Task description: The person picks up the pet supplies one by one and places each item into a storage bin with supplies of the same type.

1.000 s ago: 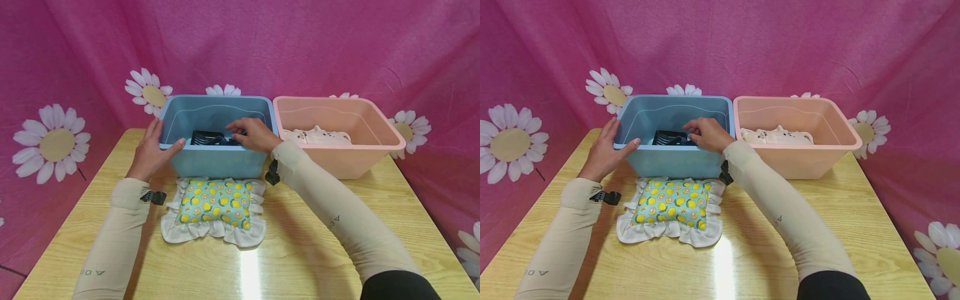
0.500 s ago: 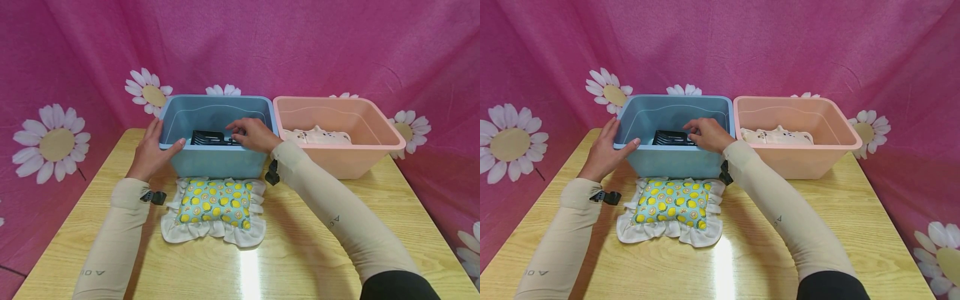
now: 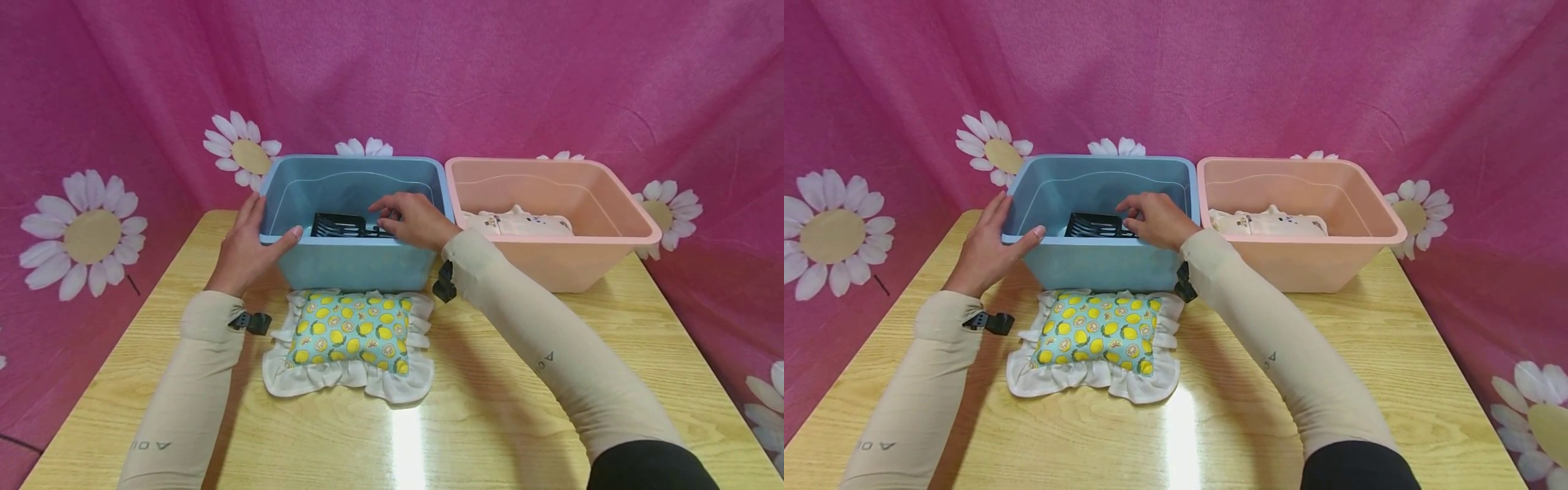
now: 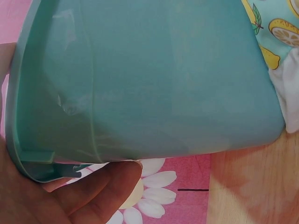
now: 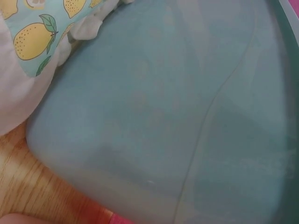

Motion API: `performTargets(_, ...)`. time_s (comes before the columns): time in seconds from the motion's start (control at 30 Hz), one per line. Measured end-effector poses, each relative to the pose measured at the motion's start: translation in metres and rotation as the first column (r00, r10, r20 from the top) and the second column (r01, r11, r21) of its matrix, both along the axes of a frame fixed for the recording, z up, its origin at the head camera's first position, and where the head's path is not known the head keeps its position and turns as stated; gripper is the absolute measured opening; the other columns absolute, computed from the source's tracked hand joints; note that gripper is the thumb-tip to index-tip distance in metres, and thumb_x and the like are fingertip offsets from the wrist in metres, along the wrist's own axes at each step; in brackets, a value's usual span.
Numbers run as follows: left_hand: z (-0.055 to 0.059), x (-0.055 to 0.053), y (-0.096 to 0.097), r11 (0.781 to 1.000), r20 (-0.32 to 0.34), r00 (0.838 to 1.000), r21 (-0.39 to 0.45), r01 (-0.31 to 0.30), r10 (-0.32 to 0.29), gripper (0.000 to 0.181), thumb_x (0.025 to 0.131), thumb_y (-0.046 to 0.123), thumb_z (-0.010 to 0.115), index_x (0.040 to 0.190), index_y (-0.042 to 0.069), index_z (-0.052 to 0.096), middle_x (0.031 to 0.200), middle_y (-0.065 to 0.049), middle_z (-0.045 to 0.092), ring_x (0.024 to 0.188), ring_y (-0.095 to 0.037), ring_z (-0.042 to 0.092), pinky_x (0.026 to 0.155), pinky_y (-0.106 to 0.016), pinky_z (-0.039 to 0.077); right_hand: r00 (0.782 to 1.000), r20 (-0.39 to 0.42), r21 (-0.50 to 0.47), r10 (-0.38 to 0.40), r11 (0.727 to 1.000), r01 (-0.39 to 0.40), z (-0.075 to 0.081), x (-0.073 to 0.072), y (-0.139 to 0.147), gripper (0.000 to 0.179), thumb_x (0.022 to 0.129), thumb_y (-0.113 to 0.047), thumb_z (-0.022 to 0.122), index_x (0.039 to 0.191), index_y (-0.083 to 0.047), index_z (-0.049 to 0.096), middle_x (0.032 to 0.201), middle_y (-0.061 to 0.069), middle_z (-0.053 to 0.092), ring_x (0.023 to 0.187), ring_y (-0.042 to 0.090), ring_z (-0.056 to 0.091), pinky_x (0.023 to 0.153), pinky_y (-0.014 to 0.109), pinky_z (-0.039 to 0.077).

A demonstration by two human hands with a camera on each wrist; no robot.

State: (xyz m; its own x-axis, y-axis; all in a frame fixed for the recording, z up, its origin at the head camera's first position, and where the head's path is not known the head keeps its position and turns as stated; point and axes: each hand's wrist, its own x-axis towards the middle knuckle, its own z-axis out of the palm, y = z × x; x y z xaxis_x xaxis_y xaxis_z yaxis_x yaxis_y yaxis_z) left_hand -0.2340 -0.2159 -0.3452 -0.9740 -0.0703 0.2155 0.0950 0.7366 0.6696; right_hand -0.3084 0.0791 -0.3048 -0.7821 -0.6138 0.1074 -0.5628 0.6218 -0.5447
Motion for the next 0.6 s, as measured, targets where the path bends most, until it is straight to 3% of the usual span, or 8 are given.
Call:
performTargets(0.33, 0.0011, 0.0001, 0.0001, 1.000, 0.009, 1.000, 0.003, -0.005, 0.005, 0.099, 0.082, 0.066, 0.059, 0.156, 0.022, 0.011, 0.162, -0.003, 0.006, 0.142, -0.040, 0.021, 0.099, -0.067, 0.036, 1.000, 0.005, 0.010, -0.014, 1.000, 0.014, 0.0007, -0.0007, -0.0001, 0.031, 0.097, -0.017, 0.059, 0.128, -0.014, 0.062, 0.105, 0.002, 0.062, 0.088, 0.014, 0.057, 0.074, 0.028, 0.051)
performTargets(0.6, 0.0001, -0.0016, -0.0003, 1.000, -0.003, 1.000, -0.005, -0.002, 0.002, 0.099, 0.083, 0.066, 0.058, 0.156, 0.019, 0.012, 0.162, -0.003, 0.007, 0.141, -0.038, 0.022, 0.101, -0.065, 0.035, 0.999, -0.038, 0.031, 0.015, 0.999, -0.014, 0.0009, -0.0031, 0.0006, 0.032, 0.096, -0.017, 0.059, 0.128, -0.014, 0.062, 0.105, 0.004, 0.064, 0.086, 0.015, 0.057, 0.074, 0.029, 0.050)
